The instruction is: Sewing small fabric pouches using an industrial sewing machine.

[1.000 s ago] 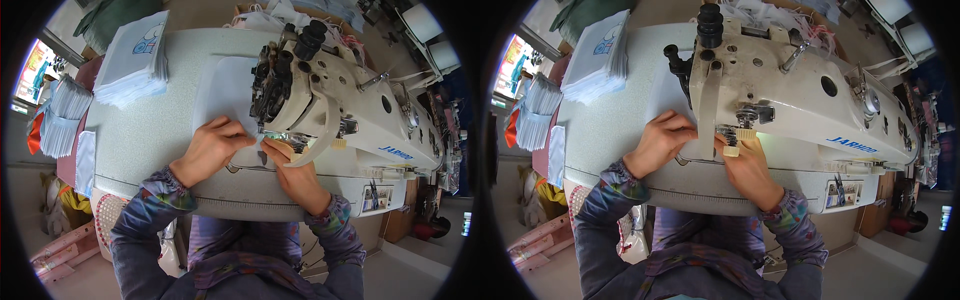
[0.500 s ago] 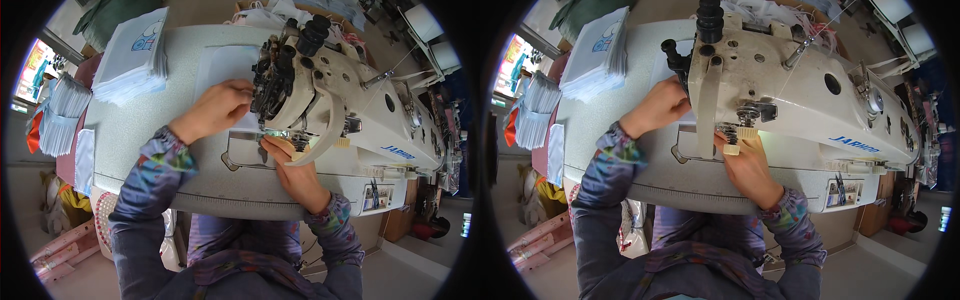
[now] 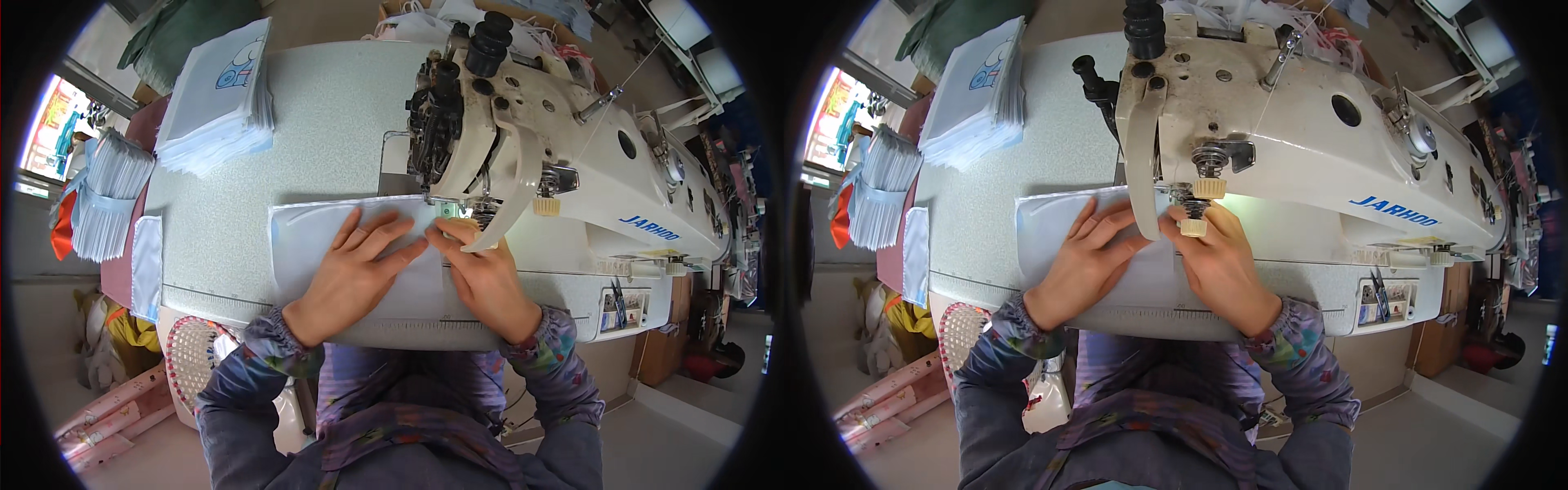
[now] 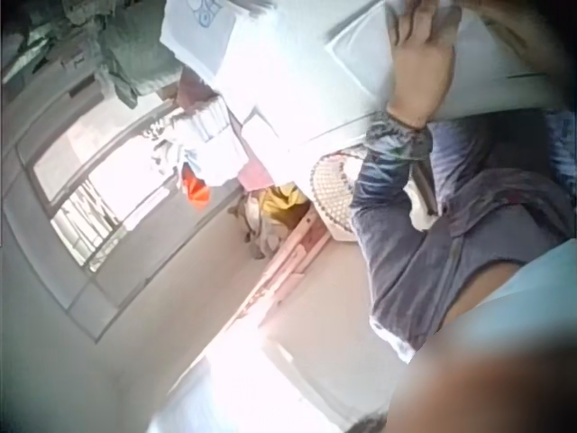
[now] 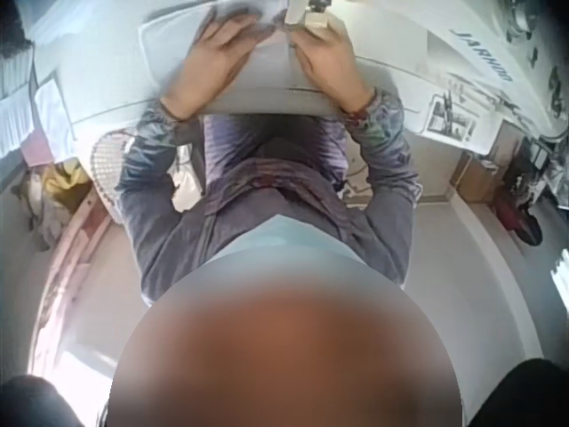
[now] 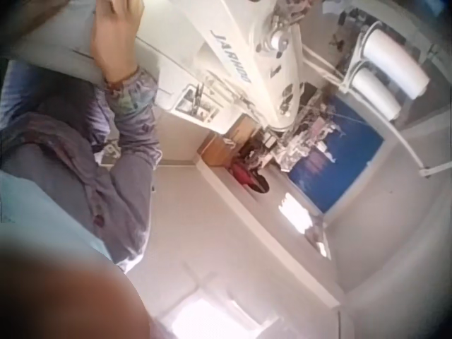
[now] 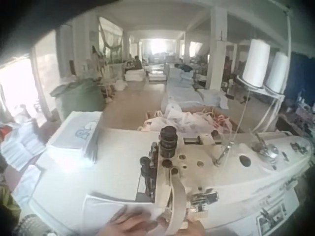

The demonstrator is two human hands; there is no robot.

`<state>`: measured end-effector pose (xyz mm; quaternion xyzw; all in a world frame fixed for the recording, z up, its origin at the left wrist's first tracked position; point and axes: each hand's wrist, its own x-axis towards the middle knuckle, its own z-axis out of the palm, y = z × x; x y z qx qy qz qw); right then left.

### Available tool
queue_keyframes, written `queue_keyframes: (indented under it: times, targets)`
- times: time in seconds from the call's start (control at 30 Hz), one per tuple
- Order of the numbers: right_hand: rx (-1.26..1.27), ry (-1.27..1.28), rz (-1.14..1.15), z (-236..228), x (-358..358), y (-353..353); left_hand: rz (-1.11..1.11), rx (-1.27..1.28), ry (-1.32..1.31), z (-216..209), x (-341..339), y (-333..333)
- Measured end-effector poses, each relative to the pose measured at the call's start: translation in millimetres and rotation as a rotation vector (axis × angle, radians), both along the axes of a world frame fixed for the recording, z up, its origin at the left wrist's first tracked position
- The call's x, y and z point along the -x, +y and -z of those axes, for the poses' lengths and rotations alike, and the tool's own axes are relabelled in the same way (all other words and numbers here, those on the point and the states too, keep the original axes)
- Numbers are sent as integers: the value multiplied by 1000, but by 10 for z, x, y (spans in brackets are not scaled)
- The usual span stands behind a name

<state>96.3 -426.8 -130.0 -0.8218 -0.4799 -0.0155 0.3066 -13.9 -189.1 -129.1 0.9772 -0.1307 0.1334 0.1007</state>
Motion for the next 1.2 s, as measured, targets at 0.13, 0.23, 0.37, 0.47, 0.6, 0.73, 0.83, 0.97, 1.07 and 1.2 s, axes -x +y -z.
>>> queue_keyframes:
  times: [0.13,0.23,0.37,0.47,0.6,0.73,0.83,0.97,1.07,1.2]
  targets:
    - [-49,-52,-42,38,22,-66,91,210,83,-86,44,34]
    - [-24,-43,-42,11,22,-37,182,194,121,-117,-82,232]
    - [2,-28,-46,-18,-1,0,259,331,145,17,-108,255]
    - [3,-19,-53,8,-40,-18,241,353,81,-25,-222,242]
    - [37,-3,-27,6,-36,-14,257,358,80,-26,-430,373]
    - [39,-5,-23,-11,-25,7,334,327,74,-21,-652,520]
    - [36,2,-15,-45,-30,38,339,315,70,5,-772,568]
    - [5,-15,-5,-26,-31,37,316,319,39,56,-888,604]
    - [7,-21,-7,-15,-43,36,316,311,26,80,-938,618]
    - [17,-34,2,-25,-44,34,292,327,55,80,-934,606]
